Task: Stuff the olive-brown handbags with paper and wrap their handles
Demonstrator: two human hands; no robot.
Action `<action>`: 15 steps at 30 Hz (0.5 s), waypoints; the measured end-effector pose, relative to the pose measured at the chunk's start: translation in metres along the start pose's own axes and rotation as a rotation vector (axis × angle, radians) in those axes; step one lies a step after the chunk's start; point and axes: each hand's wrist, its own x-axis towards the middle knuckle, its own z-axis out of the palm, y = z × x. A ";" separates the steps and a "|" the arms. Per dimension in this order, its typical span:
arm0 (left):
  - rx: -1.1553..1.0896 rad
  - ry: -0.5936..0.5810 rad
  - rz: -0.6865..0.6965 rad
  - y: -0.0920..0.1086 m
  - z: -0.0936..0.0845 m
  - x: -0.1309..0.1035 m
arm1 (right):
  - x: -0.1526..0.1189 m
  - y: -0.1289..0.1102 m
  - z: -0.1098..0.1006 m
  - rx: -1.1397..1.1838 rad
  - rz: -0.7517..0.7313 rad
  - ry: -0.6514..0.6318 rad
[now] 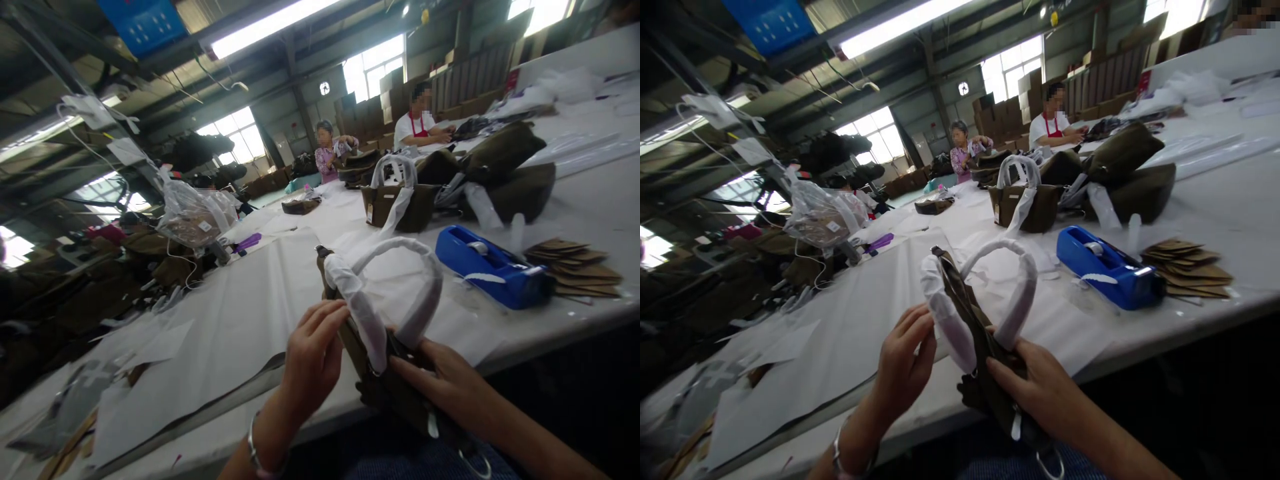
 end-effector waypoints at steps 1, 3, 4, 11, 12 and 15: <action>0.052 -0.095 0.061 -0.011 -0.004 0.011 | 0.001 -0.002 -0.001 -0.023 -0.012 -0.010; 0.161 -0.287 0.170 -0.025 -0.005 0.029 | 0.001 -0.003 -0.002 -0.040 -0.046 -0.022; 0.215 -0.361 0.214 -0.029 -0.004 0.035 | 0.001 -0.003 -0.003 -0.043 -0.063 -0.022; 0.337 -0.357 0.407 -0.024 -0.010 0.028 | 0.009 0.016 -0.025 -0.250 -0.032 0.366; 0.320 -0.374 0.385 -0.021 -0.013 0.023 | 0.011 0.018 -0.028 -0.290 -0.026 0.434; 0.311 -0.536 0.171 -0.010 -0.024 0.009 | 0.015 0.018 -0.031 -0.359 -0.053 0.516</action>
